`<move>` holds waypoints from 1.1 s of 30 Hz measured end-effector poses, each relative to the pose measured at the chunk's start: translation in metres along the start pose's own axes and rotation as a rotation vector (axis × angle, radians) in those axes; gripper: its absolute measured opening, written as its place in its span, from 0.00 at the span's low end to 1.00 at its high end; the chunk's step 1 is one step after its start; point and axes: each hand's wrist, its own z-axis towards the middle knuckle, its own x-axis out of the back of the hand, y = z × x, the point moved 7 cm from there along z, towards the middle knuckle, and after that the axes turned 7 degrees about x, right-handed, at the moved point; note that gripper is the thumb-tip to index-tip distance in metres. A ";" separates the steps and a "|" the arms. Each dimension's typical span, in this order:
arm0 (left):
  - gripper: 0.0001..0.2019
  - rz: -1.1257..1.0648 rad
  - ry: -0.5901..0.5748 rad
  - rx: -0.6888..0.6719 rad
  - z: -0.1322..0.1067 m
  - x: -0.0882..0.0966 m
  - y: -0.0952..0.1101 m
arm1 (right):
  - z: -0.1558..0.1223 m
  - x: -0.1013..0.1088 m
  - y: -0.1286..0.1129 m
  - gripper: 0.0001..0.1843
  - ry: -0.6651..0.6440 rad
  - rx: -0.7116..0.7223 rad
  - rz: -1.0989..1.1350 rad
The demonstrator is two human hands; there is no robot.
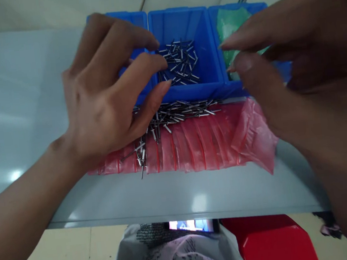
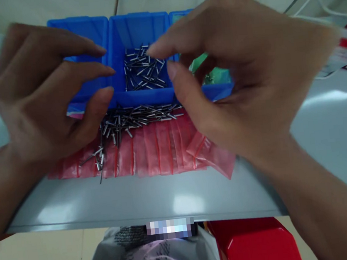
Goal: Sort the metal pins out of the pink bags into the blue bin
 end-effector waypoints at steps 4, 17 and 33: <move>0.19 -0.019 -0.181 0.150 0.000 -0.017 -0.006 | -0.002 -0.010 -0.011 0.13 -0.263 0.370 -0.462; 0.12 -0.108 -0.070 -0.033 -0.004 -0.014 0.004 | -0.021 -0.055 -0.041 0.18 -0.513 0.596 -0.544; 0.16 -0.045 0.023 0.039 0.002 -0.002 0.009 | -0.005 -0.024 -0.040 0.11 -0.100 0.217 -0.155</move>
